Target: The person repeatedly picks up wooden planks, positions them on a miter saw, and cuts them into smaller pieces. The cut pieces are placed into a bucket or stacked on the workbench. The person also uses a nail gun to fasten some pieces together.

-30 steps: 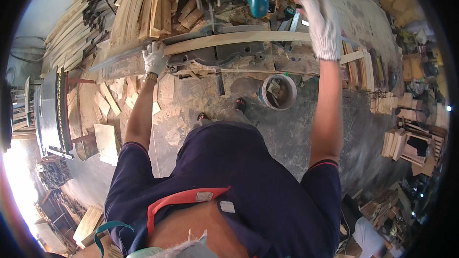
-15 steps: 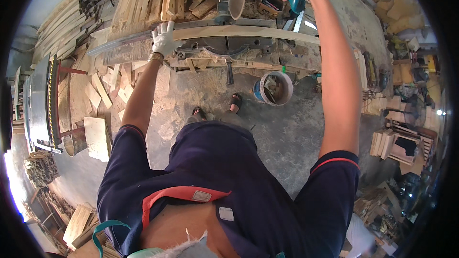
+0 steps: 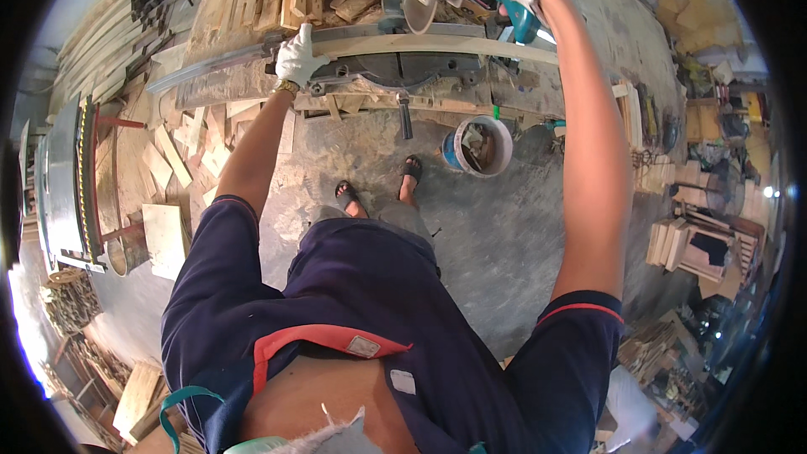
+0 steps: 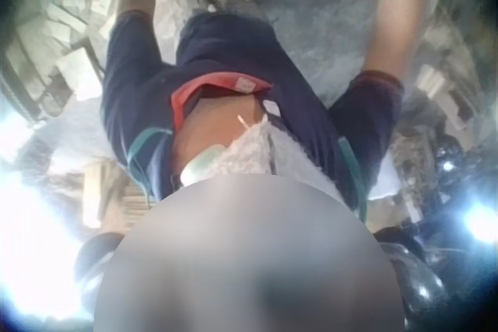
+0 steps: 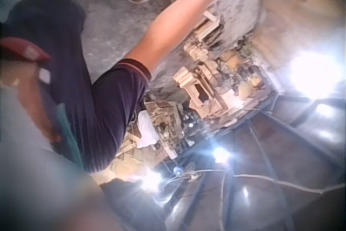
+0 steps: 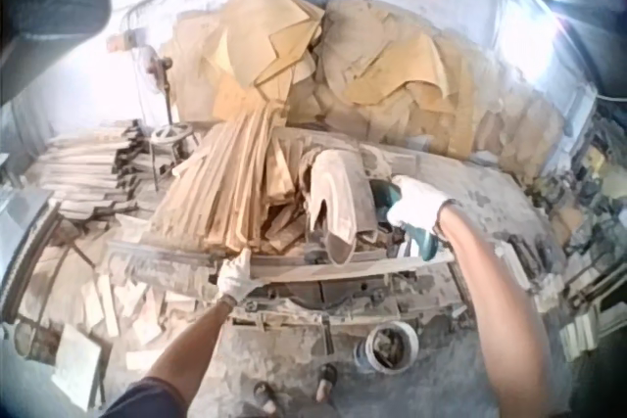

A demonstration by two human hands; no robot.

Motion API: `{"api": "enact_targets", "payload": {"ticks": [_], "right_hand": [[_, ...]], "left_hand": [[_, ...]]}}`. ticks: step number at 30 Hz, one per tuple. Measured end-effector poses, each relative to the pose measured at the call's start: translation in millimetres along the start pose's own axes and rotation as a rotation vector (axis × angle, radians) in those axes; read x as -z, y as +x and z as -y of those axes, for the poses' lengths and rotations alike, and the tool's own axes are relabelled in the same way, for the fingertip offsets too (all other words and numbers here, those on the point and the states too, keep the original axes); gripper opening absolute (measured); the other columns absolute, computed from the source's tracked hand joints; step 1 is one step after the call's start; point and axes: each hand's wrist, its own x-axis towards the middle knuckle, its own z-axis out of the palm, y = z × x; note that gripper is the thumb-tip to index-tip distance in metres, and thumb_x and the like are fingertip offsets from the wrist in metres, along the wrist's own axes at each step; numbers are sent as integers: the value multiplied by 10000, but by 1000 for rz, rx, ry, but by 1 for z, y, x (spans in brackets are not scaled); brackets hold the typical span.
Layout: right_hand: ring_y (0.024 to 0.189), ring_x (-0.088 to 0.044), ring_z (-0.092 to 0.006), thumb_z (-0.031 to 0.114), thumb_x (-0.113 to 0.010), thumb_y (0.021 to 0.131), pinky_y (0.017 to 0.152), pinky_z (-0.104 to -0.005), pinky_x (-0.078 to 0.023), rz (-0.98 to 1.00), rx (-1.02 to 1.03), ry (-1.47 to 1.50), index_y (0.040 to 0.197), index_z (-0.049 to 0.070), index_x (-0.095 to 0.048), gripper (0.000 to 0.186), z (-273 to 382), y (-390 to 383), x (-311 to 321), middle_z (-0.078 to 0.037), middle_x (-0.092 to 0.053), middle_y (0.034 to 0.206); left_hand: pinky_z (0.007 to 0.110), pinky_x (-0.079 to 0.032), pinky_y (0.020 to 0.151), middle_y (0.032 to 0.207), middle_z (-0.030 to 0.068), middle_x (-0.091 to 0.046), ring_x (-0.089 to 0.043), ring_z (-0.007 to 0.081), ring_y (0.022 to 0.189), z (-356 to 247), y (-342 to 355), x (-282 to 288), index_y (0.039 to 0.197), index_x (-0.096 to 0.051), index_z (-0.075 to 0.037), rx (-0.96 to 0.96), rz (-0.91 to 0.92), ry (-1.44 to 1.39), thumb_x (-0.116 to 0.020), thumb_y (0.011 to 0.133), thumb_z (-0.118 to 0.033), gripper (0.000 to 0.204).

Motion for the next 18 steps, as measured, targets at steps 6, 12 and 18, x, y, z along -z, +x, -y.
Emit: {"api": "enact_targets", "payload": {"ticks": [6, 12, 18], "right_hand": [[573, -615, -258, 148, -758, 603, 488, -420, -455, 87, -46, -82, 775, -40, -694, 263, 6, 30, 14, -154, -663, 668], [588, -630, -284, 145, -752, 604, 512, -434, -471, 121, -28, -61, 735, -21, -719, 214, 0, 43, 14, -167, -683, 688], [639, -655, -291, 134, -755, 598, 533, -437, -489, 121, 12, -59, 807, -20, -731, 261, 1, 42, 14, -180, -709, 757]], "left_hand": [[482, -541, 940, 1110, 252, -727, -695, 402, 1098, 9, 28, 28, 1536, -378, -53, 42, 256, -26, -703, 855, -634, 952], [479, -506, 990, 1254, 237, -693, -651, 397, 1190, 21, 47, 24, 1374, -572, -49, -29, 296, -51, -596, 881, -717, 831], [494, -512, 972, 1228, 250, -698, -658, 413, 1166, 25, 51, 16, 1345, -572, -58, -21, 288, -53, -626, 868, -703, 805]]}}
